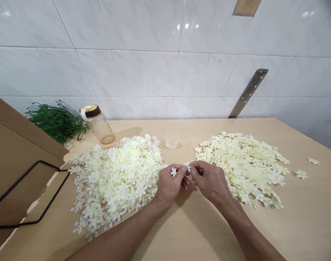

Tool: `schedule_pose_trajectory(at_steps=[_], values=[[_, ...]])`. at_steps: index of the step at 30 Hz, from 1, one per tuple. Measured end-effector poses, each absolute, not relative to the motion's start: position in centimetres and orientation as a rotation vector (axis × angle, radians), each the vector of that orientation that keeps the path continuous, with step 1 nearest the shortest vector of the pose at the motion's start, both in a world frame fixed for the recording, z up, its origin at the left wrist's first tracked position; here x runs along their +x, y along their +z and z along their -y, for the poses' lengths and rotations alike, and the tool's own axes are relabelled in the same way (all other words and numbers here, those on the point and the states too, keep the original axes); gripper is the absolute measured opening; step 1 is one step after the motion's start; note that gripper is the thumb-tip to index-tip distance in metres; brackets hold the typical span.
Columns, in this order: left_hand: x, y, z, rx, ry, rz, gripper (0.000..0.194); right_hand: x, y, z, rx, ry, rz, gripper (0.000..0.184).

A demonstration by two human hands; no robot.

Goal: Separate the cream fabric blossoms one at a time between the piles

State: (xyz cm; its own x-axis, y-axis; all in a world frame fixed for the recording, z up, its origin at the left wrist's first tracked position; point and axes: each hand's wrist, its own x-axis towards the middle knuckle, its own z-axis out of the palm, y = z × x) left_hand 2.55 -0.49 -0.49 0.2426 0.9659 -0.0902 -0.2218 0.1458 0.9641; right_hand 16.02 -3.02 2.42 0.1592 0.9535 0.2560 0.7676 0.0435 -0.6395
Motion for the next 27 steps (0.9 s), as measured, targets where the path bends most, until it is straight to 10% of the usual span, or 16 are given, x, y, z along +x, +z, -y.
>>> schedule_pose_trajectory(at_steps=[27], values=[[2.8,-1.3,0.35,1.044,1.074,-0.995,0.018,16.52,2.83,2.82,-1.534,0.807,1.19,0.028]])
